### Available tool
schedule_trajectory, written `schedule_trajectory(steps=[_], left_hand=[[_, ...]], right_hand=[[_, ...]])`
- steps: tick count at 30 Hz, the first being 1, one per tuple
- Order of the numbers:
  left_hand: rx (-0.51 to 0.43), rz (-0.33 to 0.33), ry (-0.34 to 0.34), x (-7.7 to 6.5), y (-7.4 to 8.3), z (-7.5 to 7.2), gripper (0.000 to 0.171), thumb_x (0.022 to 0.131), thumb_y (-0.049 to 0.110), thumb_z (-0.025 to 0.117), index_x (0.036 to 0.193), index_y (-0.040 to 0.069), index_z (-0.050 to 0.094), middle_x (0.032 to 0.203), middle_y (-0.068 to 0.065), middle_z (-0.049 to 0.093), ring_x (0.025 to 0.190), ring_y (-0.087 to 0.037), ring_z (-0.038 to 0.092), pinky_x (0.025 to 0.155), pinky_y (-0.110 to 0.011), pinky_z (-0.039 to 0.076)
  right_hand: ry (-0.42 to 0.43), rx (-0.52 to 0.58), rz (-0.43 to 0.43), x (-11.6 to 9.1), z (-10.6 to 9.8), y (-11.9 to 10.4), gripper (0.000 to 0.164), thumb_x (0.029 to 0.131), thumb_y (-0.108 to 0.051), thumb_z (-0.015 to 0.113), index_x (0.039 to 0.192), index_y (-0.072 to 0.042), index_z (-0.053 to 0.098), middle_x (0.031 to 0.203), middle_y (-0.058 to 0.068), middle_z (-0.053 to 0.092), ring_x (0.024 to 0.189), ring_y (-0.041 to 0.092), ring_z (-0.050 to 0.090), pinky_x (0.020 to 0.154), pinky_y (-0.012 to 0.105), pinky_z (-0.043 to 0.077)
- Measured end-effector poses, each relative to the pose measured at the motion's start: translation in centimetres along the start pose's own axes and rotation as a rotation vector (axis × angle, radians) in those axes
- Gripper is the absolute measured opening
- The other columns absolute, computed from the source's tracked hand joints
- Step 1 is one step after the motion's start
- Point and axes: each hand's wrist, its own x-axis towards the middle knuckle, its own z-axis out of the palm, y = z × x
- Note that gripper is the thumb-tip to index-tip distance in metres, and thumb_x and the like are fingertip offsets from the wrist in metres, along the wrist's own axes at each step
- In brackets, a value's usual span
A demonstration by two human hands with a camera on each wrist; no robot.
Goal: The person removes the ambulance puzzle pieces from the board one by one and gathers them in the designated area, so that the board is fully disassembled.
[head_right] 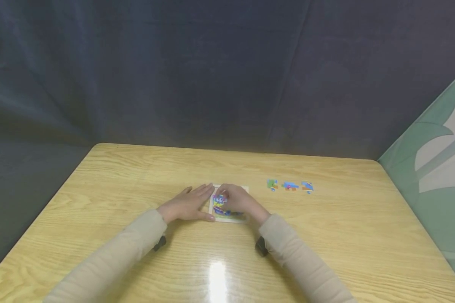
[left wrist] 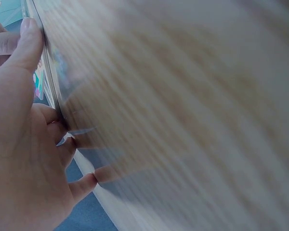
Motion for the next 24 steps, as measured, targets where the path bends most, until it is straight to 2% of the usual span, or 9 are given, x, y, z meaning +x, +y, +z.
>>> schedule_trajectory(steps=[8, 14, 24], left_hand=[[-0.005, -0.005, -0.004, 0.0, 0.0, 0.0, 0.095, 0.087, 0.066, 0.05, 0.155, 0.017, 0.007, 0.163, 0.004, 0.001, 0.151, -0.017, 0.005, 0.123, -0.049, 0.008], [-0.013, -0.001, 0.002, 0.0, 0.0, 0.0, 0.096, 0.087, 0.066, 0.051, 0.155, 0.015, 0.008, 0.163, 0.003, 0.002, 0.151, -0.017, 0.005, 0.123, -0.05, 0.008], [-0.026, 0.0, 0.012, 0.0, -0.1, 0.1, 0.096, 0.086, 0.066, 0.051, 0.155, 0.017, 0.008, 0.163, 0.004, 0.002, 0.151, -0.017, 0.006, 0.123, -0.049, 0.008]], right_hand=[[-0.015, 0.093, 0.027, -0.5, -0.5, -0.4, 0.033, 0.087, 0.007, 0.053, 0.119, 0.004, 0.06, 0.089, 0.01, 0.056, 0.07, 0.013, 0.046, 0.06, 0.02, 0.04], [-0.005, 0.145, 0.058, -0.9, -1.3, -0.6, 0.035, 0.089, 0.004, 0.051, 0.122, 0.004, 0.06, 0.096, 0.014, 0.057, 0.076, 0.015, 0.051, 0.064, 0.024, 0.045], [0.019, 0.218, 0.045, -2.2, -3.5, 0.4, 0.037, 0.094, 0.0, 0.047, 0.129, 0.006, 0.054, 0.104, 0.016, 0.056, 0.09, 0.023, 0.06, 0.087, 0.04, 0.055]])
